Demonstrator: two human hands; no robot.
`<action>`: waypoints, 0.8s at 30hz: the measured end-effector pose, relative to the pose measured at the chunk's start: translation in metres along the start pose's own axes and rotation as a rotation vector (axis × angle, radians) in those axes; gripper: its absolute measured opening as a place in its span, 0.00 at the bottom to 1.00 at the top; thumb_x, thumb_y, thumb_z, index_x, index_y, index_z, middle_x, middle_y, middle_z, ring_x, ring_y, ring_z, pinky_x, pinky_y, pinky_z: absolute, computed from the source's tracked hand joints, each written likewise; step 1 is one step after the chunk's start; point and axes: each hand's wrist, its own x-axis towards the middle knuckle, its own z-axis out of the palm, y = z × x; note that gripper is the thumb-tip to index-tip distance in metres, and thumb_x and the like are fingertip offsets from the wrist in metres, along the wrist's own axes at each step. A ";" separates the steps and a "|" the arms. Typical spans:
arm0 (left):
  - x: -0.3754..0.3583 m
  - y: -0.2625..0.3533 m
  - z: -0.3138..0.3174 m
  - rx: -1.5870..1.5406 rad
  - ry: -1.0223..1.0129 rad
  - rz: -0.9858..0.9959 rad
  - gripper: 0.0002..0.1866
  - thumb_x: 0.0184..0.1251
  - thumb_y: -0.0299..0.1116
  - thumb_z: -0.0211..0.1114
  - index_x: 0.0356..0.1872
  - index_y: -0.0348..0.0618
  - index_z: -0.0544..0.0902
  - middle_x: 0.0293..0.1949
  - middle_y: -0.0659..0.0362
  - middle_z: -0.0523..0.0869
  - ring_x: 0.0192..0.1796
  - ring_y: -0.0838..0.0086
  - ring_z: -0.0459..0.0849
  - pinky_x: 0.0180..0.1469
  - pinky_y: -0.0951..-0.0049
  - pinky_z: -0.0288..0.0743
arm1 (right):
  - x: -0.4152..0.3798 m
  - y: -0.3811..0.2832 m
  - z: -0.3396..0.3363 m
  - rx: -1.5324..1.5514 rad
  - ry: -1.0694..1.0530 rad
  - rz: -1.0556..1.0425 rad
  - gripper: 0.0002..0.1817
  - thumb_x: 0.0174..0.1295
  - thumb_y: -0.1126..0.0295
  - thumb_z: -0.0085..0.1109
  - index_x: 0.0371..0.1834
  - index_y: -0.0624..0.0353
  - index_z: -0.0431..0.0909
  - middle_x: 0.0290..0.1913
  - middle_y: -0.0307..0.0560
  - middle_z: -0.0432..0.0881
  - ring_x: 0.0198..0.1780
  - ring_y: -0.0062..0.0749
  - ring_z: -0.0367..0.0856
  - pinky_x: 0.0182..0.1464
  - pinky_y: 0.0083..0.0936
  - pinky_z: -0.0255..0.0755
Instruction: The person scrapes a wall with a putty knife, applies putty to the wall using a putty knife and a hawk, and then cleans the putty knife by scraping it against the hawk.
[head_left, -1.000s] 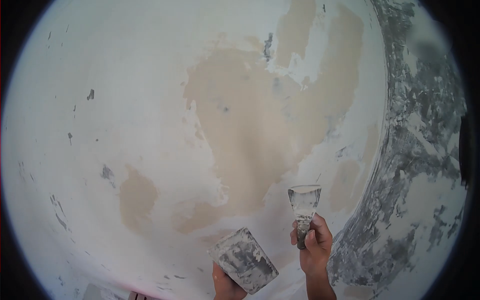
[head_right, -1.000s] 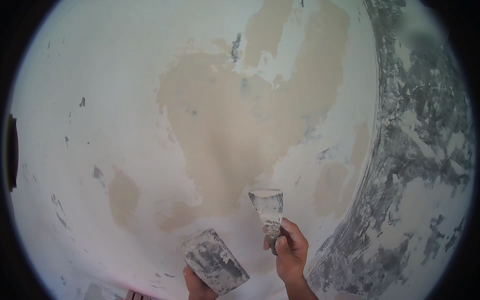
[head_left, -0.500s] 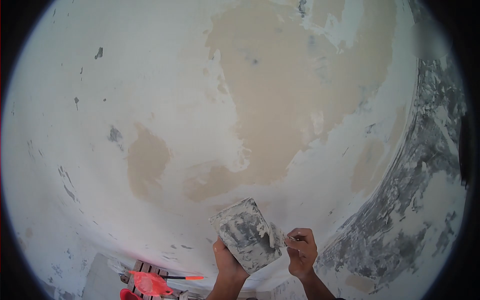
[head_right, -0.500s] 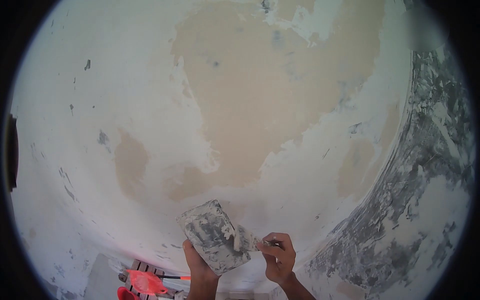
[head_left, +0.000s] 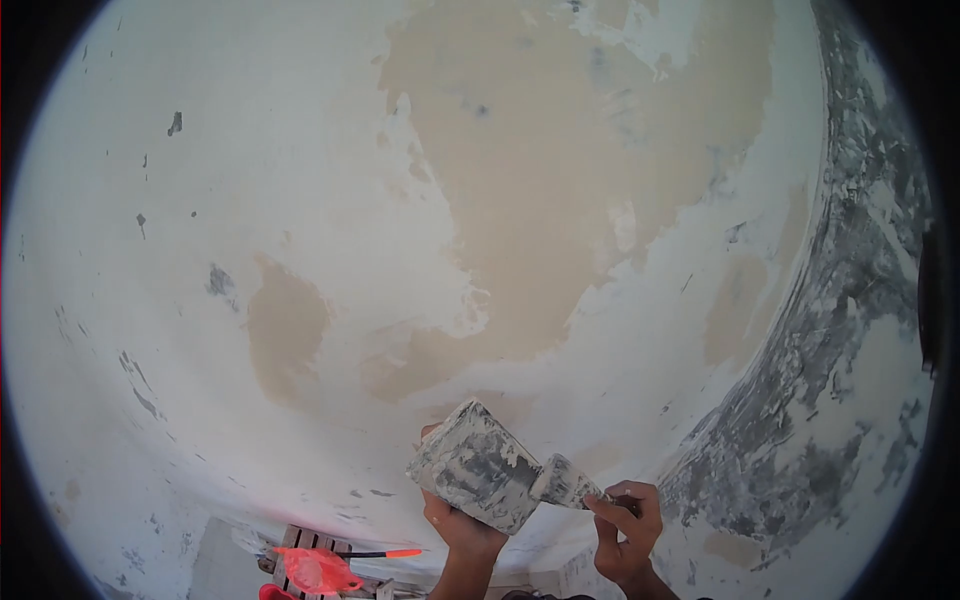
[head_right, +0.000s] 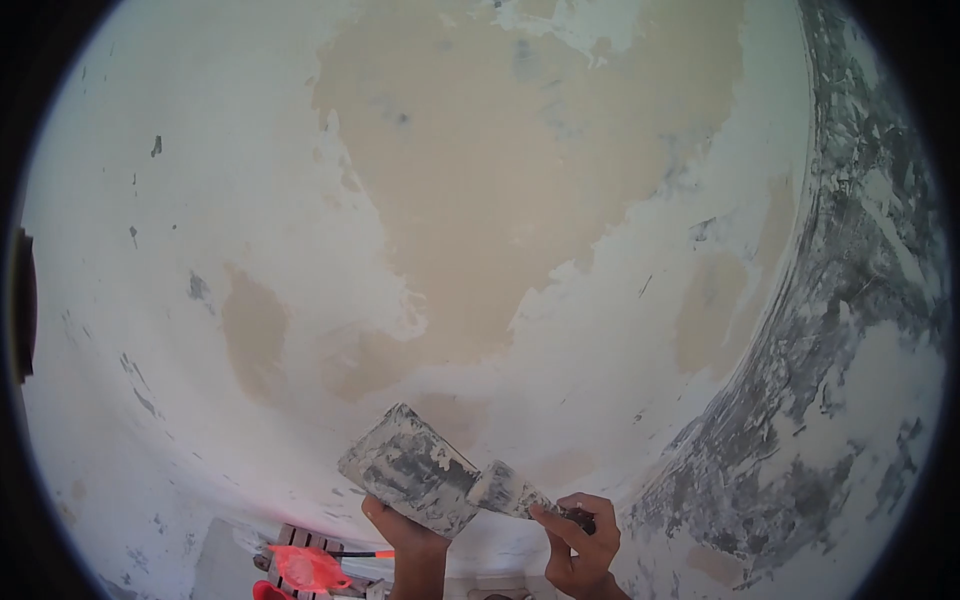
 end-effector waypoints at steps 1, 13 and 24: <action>-0.002 -0.001 0.003 0.084 -0.021 0.011 0.23 0.75 0.46 0.47 0.61 0.42 0.71 0.55 0.55 0.79 0.52 0.66 0.84 0.53 0.60 0.82 | 0.001 -0.002 0.000 -0.013 -0.011 0.010 0.17 0.55 0.88 0.59 0.43 0.58 0.89 0.46 0.50 0.73 0.31 0.26 0.74 0.33 0.19 0.68; -0.024 -0.024 0.015 0.372 -0.194 0.158 0.13 0.67 0.30 0.53 0.50 0.37 0.71 0.44 0.55 0.80 0.46 0.72 0.83 0.50 0.69 0.81 | 0.068 -0.021 0.002 0.178 0.083 -0.106 0.14 0.64 0.80 0.63 0.52 0.62 0.86 0.45 0.45 0.75 0.31 0.19 0.73 0.32 0.18 0.68; -0.014 -0.015 -0.032 0.295 0.161 0.172 0.19 0.76 0.37 0.50 0.62 0.43 0.74 0.54 0.54 0.83 0.55 0.61 0.85 0.57 0.57 0.82 | 0.234 -0.038 -0.019 0.424 0.257 -0.181 0.15 0.73 0.67 0.60 0.56 0.65 0.75 0.40 0.40 0.76 0.33 0.12 0.69 0.32 0.16 0.64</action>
